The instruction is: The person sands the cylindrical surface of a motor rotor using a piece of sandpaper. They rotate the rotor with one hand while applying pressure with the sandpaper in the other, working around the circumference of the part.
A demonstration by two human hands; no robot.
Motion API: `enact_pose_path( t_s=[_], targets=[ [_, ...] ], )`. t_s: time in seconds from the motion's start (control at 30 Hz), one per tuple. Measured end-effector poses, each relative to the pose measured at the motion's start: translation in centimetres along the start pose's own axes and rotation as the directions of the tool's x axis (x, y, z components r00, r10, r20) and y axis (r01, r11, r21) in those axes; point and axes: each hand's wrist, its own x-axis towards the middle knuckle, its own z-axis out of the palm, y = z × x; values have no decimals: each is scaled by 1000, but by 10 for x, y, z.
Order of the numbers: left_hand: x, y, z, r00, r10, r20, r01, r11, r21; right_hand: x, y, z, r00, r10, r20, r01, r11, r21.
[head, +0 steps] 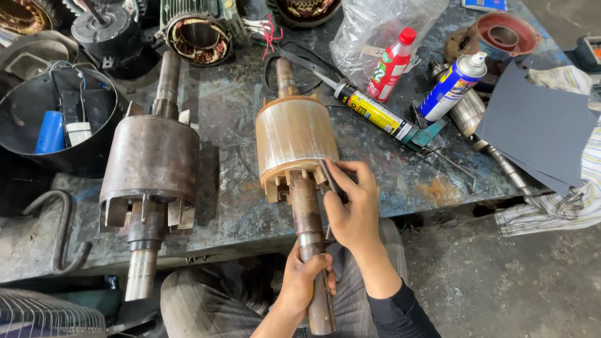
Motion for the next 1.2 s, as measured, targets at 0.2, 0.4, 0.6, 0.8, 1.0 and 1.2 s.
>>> enact_pose_path(
  t_s=[0.2, 0.4, 0.6, 0.8, 1.0, 1.2],
  targets=[
    [1, 1, -4, 999, -30, -23, 29, 999, -20, -1, 7, -2, 997, 69, 27, -71, 995, 75],
    [-1, 8, -3, 997, -47, -54, 46, 999, -19, -2, -18, 21, 992, -46, -117, 13, 962, -274],
    [-3, 5, -10, 999, 34, 28, -35, 998, 50, 9, -63, 28, 970, -229, -77, 173, 881, -440],
    [-9, 11, -7, 999, 23, 47, -26, 997, 70, 12, -66, 29, 955, -291, 62, 295, 904, -311],
    [5, -9, -14, 994, 63, 92, -57, 996, -66, 1, -11, 12, 987, -150, -52, 145, 984, -103],
    [1, -5, -9, 995, 35, 98, -32, 999, -40, -4, 41, -6, 999, 38, 14, -40, 981, 191]
  ],
)
